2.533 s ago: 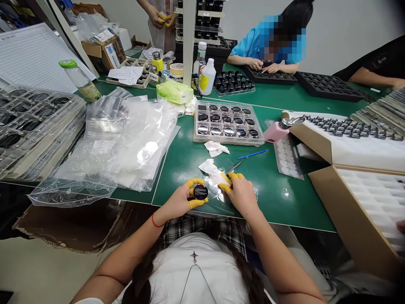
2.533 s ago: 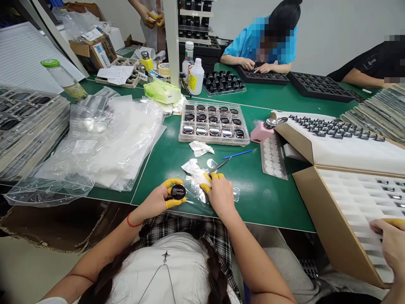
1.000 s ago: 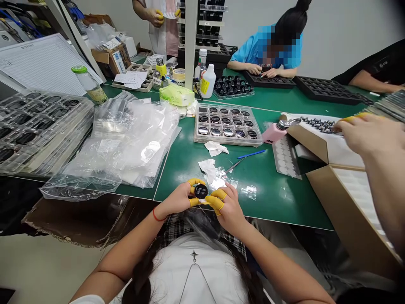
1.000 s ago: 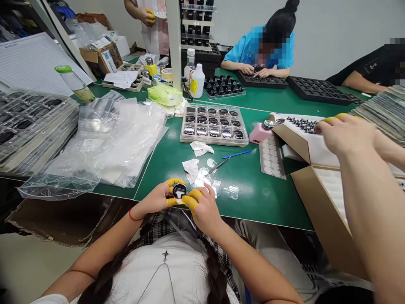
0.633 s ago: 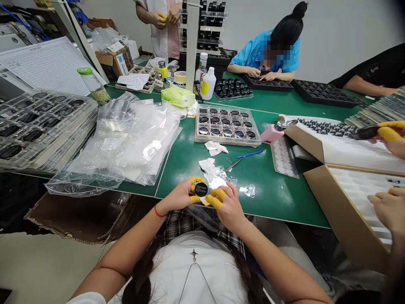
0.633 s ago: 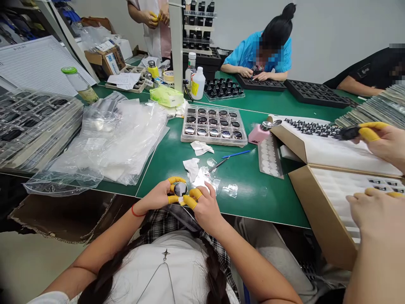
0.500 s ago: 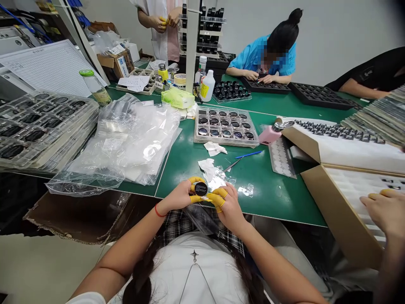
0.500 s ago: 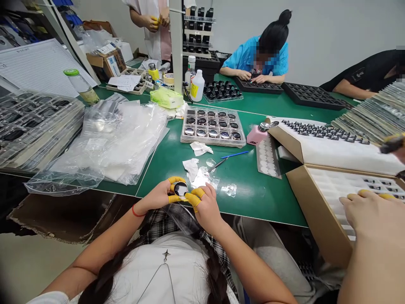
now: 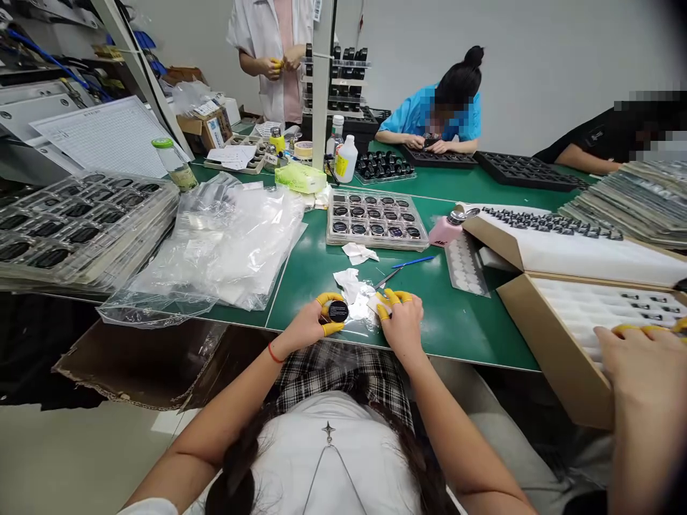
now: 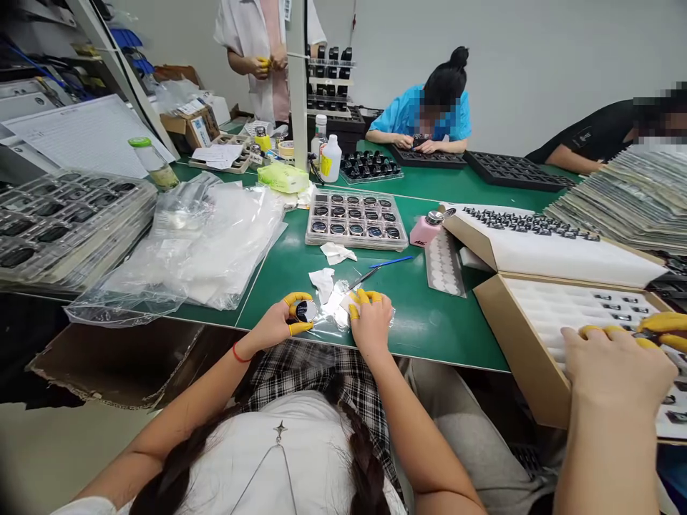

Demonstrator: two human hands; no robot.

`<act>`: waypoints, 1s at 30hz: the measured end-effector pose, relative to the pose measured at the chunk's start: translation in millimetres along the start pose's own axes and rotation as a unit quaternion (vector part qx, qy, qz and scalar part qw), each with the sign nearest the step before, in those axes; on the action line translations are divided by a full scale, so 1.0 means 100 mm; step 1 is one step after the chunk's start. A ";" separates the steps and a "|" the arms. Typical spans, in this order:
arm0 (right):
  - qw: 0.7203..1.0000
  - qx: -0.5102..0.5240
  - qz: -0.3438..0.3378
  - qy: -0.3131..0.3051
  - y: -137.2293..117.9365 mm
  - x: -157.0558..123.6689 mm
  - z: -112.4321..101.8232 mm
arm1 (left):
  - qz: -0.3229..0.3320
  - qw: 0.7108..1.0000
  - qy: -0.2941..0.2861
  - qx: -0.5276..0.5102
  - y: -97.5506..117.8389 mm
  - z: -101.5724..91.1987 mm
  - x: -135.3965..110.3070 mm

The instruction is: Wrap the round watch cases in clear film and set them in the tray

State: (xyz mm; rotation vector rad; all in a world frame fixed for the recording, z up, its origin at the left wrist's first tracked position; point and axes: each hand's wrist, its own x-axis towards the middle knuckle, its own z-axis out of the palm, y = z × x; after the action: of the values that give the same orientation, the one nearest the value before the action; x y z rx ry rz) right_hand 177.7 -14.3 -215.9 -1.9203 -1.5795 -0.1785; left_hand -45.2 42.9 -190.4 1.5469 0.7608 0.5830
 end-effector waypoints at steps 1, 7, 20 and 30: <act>1.000 0.027 0.010 0.004 -0.06 0.00 -0.02 | 0.002 1.000 0.001 -0.005 0.00 0.00 0.00; 0.885 0.363 0.100 -0.274 -0.53 0.01 -0.05 | 0.004 1.000 0.000 -0.028 0.00 0.02 0.04; 0.729 0.519 0.049 -0.443 -0.89 0.70 -0.08 | -0.031 0.995 0.025 -0.093 0.12 -0.26 0.24; 0.967 0.188 0.138 -0.106 -0.76 3.07 0.66 | 0.151 0.815 0.559 -0.033 0.33 -1.44 -0.38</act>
State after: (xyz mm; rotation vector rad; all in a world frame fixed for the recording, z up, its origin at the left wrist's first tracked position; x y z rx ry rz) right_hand 171.5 283.3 -91.0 -1.8681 -1.3378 0.4289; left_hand -172.9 107.3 -138.6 1.1556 1.3333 1.8187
